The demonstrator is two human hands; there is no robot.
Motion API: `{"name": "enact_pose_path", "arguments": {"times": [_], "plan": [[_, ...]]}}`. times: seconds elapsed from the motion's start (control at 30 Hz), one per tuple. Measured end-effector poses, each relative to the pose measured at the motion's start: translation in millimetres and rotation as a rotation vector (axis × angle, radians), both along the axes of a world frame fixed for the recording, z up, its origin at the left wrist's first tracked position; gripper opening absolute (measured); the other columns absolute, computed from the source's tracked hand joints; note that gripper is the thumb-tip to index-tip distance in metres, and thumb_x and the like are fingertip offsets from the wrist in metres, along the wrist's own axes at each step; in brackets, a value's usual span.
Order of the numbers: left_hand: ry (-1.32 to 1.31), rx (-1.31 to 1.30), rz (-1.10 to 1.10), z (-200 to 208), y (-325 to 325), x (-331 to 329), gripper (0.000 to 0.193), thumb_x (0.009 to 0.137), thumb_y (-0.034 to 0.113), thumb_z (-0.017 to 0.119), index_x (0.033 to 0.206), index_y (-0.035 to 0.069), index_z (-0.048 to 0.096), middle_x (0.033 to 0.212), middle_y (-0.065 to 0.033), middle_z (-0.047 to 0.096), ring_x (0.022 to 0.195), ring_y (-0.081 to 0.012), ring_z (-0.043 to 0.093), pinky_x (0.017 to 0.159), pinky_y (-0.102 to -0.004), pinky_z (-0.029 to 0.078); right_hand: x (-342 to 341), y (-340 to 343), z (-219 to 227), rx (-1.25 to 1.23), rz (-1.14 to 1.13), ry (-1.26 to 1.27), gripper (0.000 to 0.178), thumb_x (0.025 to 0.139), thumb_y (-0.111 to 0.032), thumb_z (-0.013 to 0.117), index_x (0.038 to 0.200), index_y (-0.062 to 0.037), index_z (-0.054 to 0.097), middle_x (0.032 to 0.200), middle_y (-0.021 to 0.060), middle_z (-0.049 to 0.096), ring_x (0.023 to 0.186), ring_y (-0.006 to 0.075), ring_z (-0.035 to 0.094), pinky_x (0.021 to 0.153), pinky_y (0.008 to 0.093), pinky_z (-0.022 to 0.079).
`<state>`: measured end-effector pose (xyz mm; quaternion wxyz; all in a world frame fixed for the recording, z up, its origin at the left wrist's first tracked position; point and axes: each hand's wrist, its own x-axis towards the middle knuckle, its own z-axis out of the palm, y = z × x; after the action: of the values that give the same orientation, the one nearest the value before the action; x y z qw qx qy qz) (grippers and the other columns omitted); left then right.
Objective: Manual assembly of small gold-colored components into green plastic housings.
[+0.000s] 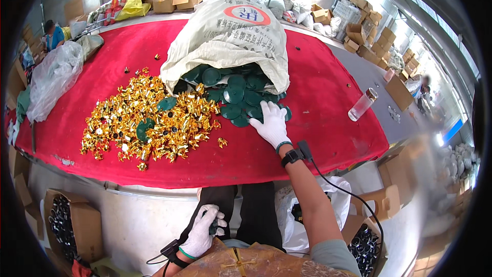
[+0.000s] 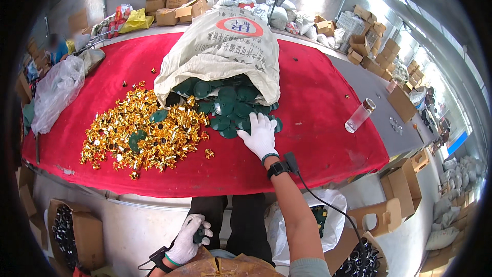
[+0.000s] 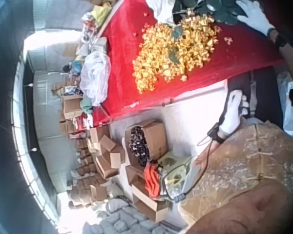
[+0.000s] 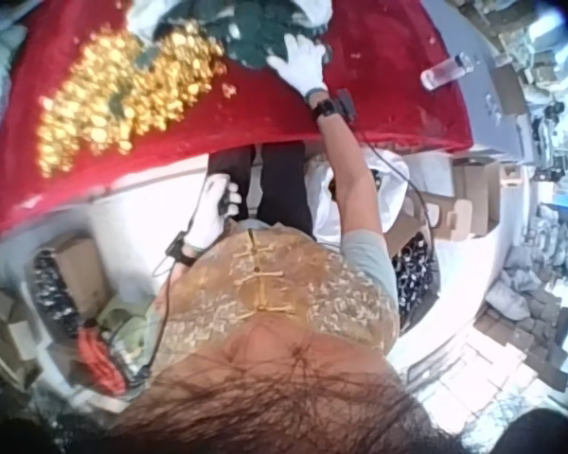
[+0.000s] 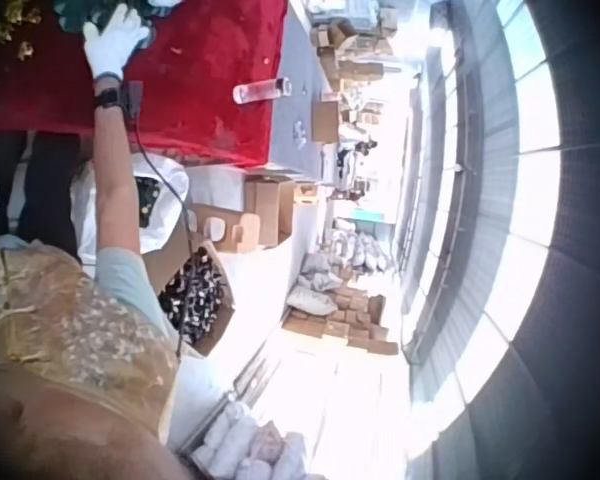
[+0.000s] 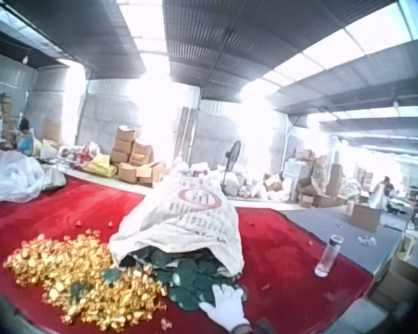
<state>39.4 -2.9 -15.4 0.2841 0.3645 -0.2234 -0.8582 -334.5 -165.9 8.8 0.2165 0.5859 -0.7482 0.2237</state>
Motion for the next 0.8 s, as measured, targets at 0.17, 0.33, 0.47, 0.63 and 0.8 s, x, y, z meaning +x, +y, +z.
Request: {"name": "enact_pose_path", "arguments": {"times": [0.17, 0.33, 0.47, 0.63, 0.8], "plan": [[-0.014, -0.001, 0.002, -7.6, -0.6, -1.1, 0.026, 0.11, 0.028, 0.061, 0.125, 0.009, 0.054, 0.105, -0.012, 0.065, 0.085, -0.0231, 0.07, 0.063, -0.0337, 0.058, 1.7, -8.1, 8.2, 0.154, 0.074, -0.065, 0.052, 0.089, -0.041, 0.078, 0.126, -0.0059, 0.066, 0.121, 0.0173, 0.069, 0.116, 0.0389, 0.062, 0.106, 0.0524, 0.046], [-0.018, -0.006, -0.014, -8.1, -0.8, -2.1, 0.027, 0.11, 0.029, 0.061, 0.125, 0.008, 0.053, 0.105, -0.0124, 0.065, 0.085, -0.0233, 0.07, 0.063, -0.0339, 0.058, 9.1, -3.1, 3.5, 0.239, 0.112, 0.112, 0.042, 0.089, -0.034, 0.079, 0.117, -0.0055, 0.066, 0.109, 0.0134, 0.069, 0.105, 0.0353, 0.064, 0.093, 0.0477, 0.051], [-0.029, -0.007, -0.017, -7.4, 1.3, -1.1, 0.026, 0.11, 0.029, 0.06, 0.126, 0.009, 0.054, 0.106, -0.0123, 0.065, 0.086, -0.023, 0.07, 0.064, -0.0341, 0.058, 24.4, -4.3, 12.1, -0.116, 0.251, 0.077, 0.042, 0.09, -0.031, 0.076, 0.122, -0.0063, 0.064, 0.111, 0.0133, 0.066, 0.104, 0.0342, 0.063, 0.093, 0.0483, 0.051], [-0.024, 0.004, -0.019, -7.1, 2.4, -0.1, 0.025, 0.111, 0.029, 0.059, 0.126, 0.009, 0.054, 0.106, -0.0125, 0.065, 0.087, -0.023, 0.07, 0.065, -0.0347, 0.058, 29.9, -27.3, 28.4, 0.327, 0.168, 0.087, 0.044, 0.089, -0.027, 0.076, 0.126, -0.0075, 0.062, 0.118, 0.0131, 0.065, 0.108, 0.0353, 0.064, 0.09, 0.0481, 0.054], [0.145, 0.075, 0.031, -2.9, 0.5, 3.4, 0.033, 0.11, 0.034, 0.06, 0.129, 0.008, 0.053, 0.11, -0.0155, 0.065, 0.09, -0.0271, 0.07, 0.068, -0.0366, 0.057, 16.2, -25.2, 19.5, -0.005, 0.265, -0.145, 0.027, 0.088, -0.02, 0.073, 0.111, -0.0065, 0.07, 0.105, 0.0174, 0.069, 0.105, 0.0386, 0.065, 0.089, 0.0508, 0.056]]}}
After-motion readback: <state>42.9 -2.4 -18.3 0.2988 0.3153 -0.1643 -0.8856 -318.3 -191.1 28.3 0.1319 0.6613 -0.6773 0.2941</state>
